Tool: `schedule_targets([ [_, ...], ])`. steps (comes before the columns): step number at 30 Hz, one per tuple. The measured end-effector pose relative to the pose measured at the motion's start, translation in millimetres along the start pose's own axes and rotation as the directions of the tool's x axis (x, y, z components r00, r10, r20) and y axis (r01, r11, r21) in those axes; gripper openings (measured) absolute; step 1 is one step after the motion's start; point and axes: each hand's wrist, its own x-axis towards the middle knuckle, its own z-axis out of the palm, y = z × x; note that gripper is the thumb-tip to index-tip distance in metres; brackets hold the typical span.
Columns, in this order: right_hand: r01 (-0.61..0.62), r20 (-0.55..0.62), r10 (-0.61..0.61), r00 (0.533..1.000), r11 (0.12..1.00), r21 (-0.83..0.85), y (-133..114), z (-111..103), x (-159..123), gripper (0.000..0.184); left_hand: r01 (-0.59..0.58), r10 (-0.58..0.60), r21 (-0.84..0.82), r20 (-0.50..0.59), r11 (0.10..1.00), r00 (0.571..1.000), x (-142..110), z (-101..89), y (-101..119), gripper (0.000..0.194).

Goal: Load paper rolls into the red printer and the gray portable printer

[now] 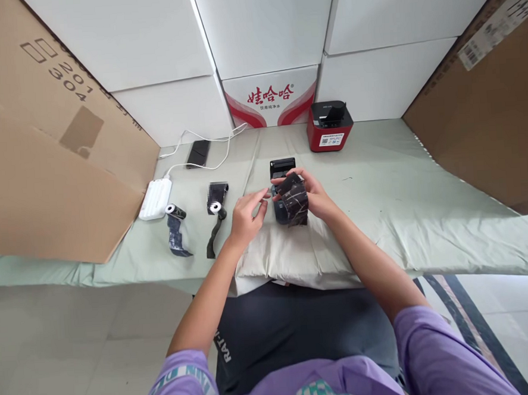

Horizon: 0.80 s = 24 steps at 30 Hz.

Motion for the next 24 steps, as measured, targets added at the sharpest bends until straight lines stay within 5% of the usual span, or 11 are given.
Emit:
schedule_targets([
  [5, -0.026, -0.028, 0.025, 0.999, 0.999, -0.024, 4.1, -0.3, 0.5, 0.058, -0.207, 0.203, 0.044, 0.078, 0.977, 0.976, 34.8, -4.2, 12.1, 0.039],
  [9, 0.050, -0.059, -0.054, 0.997, 0.996, -0.074, 2.7, -2.3, 2.0, 0.058, -0.242, 0.240, 0.095, 0.037, 0.966, 0.970, 48.9, 9.6, 4.6, 0.030],
  [14, 0.095, -0.124, -0.115, 0.985, 0.982, -0.163, 7.2, -7.7, 4.9, 0.062, -0.128, 0.140, 0.115, -0.103, 0.985, 0.985, 38.8, 32.1, -3.3, 0.026],
  [17, 0.101, -0.169, -0.139, 0.976, 0.972, -0.212, 12.1, -8.6, 5.4, 0.061, -0.080, 0.075, -0.028, -0.144, 0.996, 0.987, 31.7, 39.6, 0.1, 0.026],
  [24, 0.103, -0.146, -0.161, 0.976, 0.933, -0.344, 19.3, -6.4, 5.2, 0.050, 0.132, -0.172, -0.301, -0.110, 0.944, 0.979, 24.2, 42.4, 2.9, 0.040],
])
